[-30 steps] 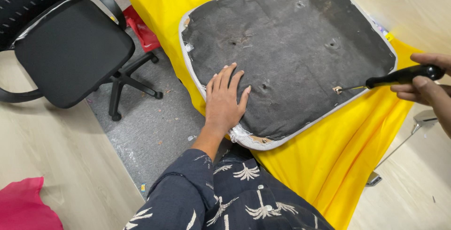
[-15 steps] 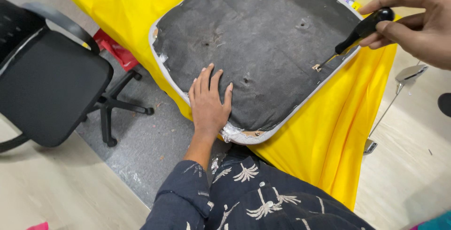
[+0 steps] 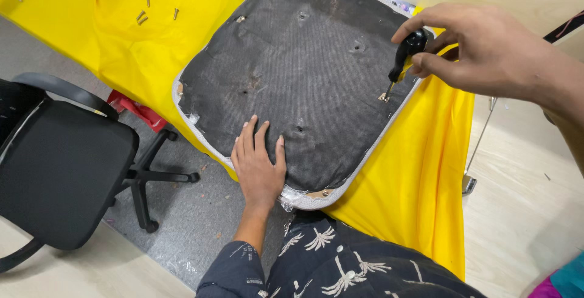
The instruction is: The person uses a screwdriver to tighten screws into the underside of a chair seat. They then place the chair base mechanism onto the seat and align it with the screw holes.
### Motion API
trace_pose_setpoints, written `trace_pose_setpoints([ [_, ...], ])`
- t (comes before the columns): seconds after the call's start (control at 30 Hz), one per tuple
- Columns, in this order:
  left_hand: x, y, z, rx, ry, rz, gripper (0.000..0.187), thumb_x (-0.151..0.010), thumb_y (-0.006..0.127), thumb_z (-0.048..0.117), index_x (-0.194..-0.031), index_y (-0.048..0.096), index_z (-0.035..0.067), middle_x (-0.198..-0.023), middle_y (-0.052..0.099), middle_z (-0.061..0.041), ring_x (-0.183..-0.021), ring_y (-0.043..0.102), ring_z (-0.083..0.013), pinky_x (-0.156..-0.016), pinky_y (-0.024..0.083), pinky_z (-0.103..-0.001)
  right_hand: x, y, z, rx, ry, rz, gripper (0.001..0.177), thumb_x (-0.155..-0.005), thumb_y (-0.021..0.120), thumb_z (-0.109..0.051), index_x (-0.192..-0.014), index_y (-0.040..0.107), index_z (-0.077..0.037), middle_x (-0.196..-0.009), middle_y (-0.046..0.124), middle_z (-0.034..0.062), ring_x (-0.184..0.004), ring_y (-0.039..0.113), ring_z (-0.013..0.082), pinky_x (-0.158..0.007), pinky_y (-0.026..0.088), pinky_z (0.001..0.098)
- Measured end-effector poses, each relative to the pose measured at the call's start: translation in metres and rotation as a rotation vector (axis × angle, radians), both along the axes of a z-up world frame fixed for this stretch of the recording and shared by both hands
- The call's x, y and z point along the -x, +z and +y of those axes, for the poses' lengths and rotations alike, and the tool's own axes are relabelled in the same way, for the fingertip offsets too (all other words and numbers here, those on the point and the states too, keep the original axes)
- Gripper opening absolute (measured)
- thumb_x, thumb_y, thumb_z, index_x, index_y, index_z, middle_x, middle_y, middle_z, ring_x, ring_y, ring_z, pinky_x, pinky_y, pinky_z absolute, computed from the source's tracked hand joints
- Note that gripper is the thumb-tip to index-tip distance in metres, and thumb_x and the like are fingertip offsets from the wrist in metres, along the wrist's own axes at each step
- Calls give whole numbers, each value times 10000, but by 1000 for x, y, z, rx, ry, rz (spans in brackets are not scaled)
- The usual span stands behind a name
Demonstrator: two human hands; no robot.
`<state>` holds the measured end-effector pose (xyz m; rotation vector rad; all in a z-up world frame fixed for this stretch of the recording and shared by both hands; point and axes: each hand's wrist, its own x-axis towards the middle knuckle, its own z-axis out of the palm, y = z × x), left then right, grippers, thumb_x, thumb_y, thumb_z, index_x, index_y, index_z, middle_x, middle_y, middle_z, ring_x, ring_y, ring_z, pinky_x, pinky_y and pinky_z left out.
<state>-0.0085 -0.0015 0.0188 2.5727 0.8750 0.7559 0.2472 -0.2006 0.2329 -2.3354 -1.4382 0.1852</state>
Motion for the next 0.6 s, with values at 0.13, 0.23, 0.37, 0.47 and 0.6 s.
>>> trace_pose_setpoints([
  [0.13, -3, 1, 0, 3, 13, 23, 456, -1003, 585, 345, -1382, 586, 93, -1541, 467, -100, -1466, 381, -293, -1212, 261, -496, -5, -2, -3, 13, 14, -187, 344, -902, 751, -186, -1217, 707, -56, -1051, 729, 166, -870, 755, 292, -770, 597, 405],
  [0.23, -1, 0, 1, -5, 18, 7, 451, -1003, 590, 338, -1379, 586, 89, -1546, 471, -100, -1472, 382, -294, -1217, 266, -495, -3, -9, 4, 100, -160, -258, 389, -891, 825, -298, -1141, 689, -33, -1090, 741, 154, -876, 745, 312, -766, 601, 412],
  [0.37, 0, 2, 1, -2, 15, -1, 446, -1000, 599, 327, -1373, 591, 82, -1545, 478, -103, -1467, 388, -297, -1212, 272, -496, -1, -12, 2, 79, -109, -288, 349, -927, 763, -215, -1204, 648, -37, -1101, 711, 176, -861, 739, 329, -790, 588, 431],
  [0.47, -1, 6, -1, 4, 11, -5, 434, -995, 601, 326, -1338, 598, 60, -1523, 490, -125, -1459, 394, -310, -1204, 274, -504, -2, -10, -1, 29, 27, -235, 273, -926, 691, -121, -1193, 667, -67, -1065, 706, 171, -883, 745, 307, -802, 592, 417],
  [0.6, -22, 10, 11, 142, 78, 121, 349, -999, 587, 348, -1197, 616, 63, -1442, 511, -131, -1445, 426, -301, -1220, 314, -480, -7, -4, -4, 58, 23, -166, 309, -895, 691, -134, -1201, 680, -92, -1023, 728, 152, -869, 751, 294, -750, 582, 426],
])
